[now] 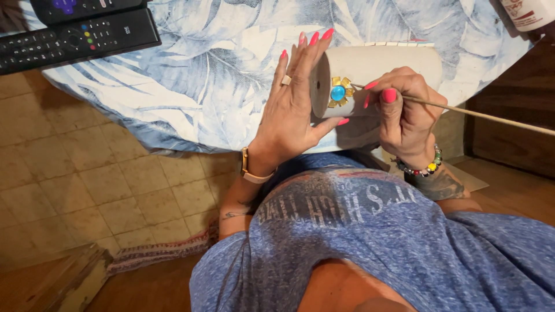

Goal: Decorating a white tumbler with glue and small decorative gems.

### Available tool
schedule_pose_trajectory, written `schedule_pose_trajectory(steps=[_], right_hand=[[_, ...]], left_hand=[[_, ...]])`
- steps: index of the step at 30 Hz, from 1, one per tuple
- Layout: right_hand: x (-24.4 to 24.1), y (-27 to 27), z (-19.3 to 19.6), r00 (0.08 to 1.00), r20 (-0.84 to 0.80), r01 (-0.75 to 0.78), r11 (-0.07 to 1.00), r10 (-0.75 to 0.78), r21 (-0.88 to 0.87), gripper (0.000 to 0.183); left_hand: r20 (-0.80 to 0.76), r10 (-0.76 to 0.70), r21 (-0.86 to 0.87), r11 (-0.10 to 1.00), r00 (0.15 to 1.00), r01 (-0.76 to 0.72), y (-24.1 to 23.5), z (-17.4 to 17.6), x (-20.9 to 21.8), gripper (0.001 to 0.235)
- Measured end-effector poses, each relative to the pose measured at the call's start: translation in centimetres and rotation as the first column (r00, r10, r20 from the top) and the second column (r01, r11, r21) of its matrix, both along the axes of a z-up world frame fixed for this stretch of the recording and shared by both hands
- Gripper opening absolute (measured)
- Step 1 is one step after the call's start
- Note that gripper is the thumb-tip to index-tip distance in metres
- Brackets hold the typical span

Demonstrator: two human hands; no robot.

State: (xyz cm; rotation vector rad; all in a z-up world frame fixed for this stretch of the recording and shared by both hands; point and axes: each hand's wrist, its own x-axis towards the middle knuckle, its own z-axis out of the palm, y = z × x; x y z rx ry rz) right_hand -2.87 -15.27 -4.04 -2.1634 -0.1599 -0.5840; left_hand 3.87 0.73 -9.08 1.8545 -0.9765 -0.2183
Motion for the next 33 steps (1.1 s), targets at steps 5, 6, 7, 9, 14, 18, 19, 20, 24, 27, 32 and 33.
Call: schedule_pose_trajectory(steps=[5, 6, 7, 9, 14, 18, 19, 20, 24, 27, 32, 33], right_hand=[[-0.3, -2.3, -3.4, 0.991, 0.106, -0.09, 0.988, 0.076, 0.128, 0.017], [-0.6, -2.5, -2.9, 0.991, 0.107, -0.088, 0.988, 0.075, 0.128, 0.017], [-0.6, -2.7, -2.6, 0.993, 0.113, -0.047, 0.983, 0.027, 0.179, 0.019], [-0.7, -2.3, -1.0, 0.993, 0.119, -0.018, 0.973, -0.01, 0.232, 0.022], [-0.5, -3.6, 1.5, 0.979, -0.06, -0.157, 0.905, 0.196, 0.395, 0.019], [0.4, -6.3, 2.4, 0.945, -0.216, -0.136, 0.897, 0.244, 0.42, 0.016], [1.1, -6.6, 2.8, 0.929, -0.183, -0.247, 0.907, 0.322, 0.342, 0.012], [1.8, -6.8, 3.2, 0.903, -0.156, -0.354, 0.899, 0.401, 0.258, 0.007], [2.8, -8.5, 1.9, 0.851, -0.113, -0.474, 0.842, 0.513, 0.257, 0.007], [2.8, -9.2, 1.9, 0.852, -0.122, -0.46, 0.838, 0.51, 0.293, 0.009], [4.0, -10.7, 1.1, 0.774, -0.055, -0.608, 0.765, 0.631, 0.212, 0.012], [4.0, -10.5, 1.4, 0.772, -0.052, -0.612, 0.762, 0.634, 0.214, 0.012]], left_hand=[[0.014, -0.002, 0.018, 1.0, 1.0, 0.001, 0.0, 0.1, 0.0, 0.096], [0.015, -0.003, 0.019, 1.0, 1.0, 0.003, 0.0, 0.2, 0.0, 0.096], [0.03, -0.005, 0.045, 0.999, 1.0, 0.003, 0.0, 0.3, 0.0, 0.101], [0.048, 0.005, 0.072, 0.997, 0.999, -0.008, 0.1, 0.7, 0.1, 0.106], [0.022, -0.004, 0.083, 0.997, 1.0, 0.002, 0.6, 2.6, 0.1, 0.121], [0.072, 0.08, -0.002, 0.997, 0.994, -0.08, 0.9, 3.9, -0.9, 0.108], [0.092, 0.095, -0.003, 0.996, 0.991, -0.095, 1.0, 4.0, -1.2, 0.104], [0.112, 0.109, -0.004, 0.994, 0.988, -0.11, 1.2, 4.1, -1.4, 0.101], [0.074, 0.145, 0.101, 0.983, 0.987, -0.152, 0.4, 2.4, -2.7, 0.107], [0.061, 0.146, 0.134, 0.979, 0.987, -0.154, -0.4, 1.7, -3.2, 0.107], [0.058, 0.129, 0.133, 0.982, 0.99, -0.135, -1.1, 1.6, -4.0, 0.099], [0.06, 0.132, 0.136, 0.981, 0.989, -0.139, -1.3, 1.4, -4.1, 0.099]])
